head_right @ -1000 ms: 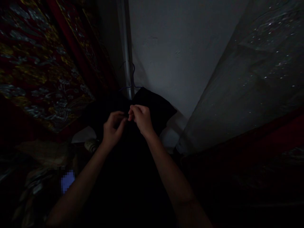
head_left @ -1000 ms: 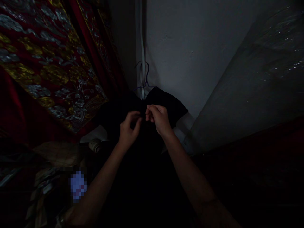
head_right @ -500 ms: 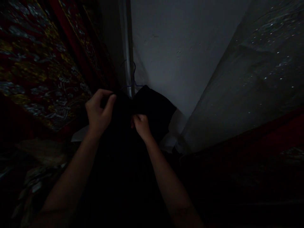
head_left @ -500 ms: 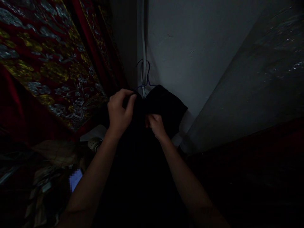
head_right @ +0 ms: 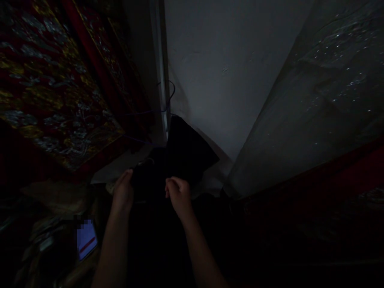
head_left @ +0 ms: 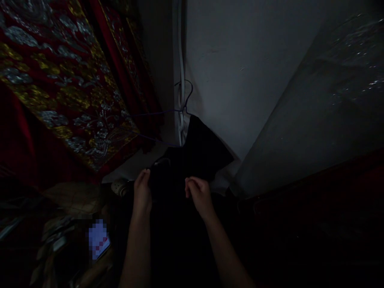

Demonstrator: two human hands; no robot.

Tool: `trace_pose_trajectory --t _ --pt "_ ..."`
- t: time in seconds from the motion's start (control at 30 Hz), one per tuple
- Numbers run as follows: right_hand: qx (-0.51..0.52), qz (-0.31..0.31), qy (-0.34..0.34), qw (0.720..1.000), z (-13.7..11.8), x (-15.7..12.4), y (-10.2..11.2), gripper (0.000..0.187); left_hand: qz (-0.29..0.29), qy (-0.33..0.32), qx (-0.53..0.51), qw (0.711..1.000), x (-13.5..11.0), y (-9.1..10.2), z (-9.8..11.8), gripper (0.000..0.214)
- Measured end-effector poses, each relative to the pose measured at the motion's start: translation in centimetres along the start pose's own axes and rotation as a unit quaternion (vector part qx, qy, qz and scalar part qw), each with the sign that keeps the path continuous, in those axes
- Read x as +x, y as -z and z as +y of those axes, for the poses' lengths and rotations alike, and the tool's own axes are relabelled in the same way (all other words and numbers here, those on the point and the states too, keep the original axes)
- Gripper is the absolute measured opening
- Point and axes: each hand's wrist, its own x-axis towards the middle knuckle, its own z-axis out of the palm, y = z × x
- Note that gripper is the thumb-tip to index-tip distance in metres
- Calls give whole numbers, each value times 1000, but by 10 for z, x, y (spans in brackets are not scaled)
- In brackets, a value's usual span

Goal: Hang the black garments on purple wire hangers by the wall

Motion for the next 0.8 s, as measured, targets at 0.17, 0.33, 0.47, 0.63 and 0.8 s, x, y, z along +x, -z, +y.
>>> trace_pose_trajectory --t 0.17,0.33,0.47,0.63,0.8 --pt "24 3 43 999 8 5 11 18 -117 -73 32 990 -36 -35 -3 26" --pt "38 -140 58 988 -6 -5 13 30 -284 -200 243 906 -69 -51 1 20" --pt "-46 -138 89 985 -28 6 37 22 -447 -140 314 826 -56 -42 -5 37" --pt "-131 -47 209 968 -62 56 73 23 -574 -93 451 677 -16 -17 -12 43" --pt "-92 104 168 976 -55 132 79 32 -456 -184 553 673 8 -9 27 41"
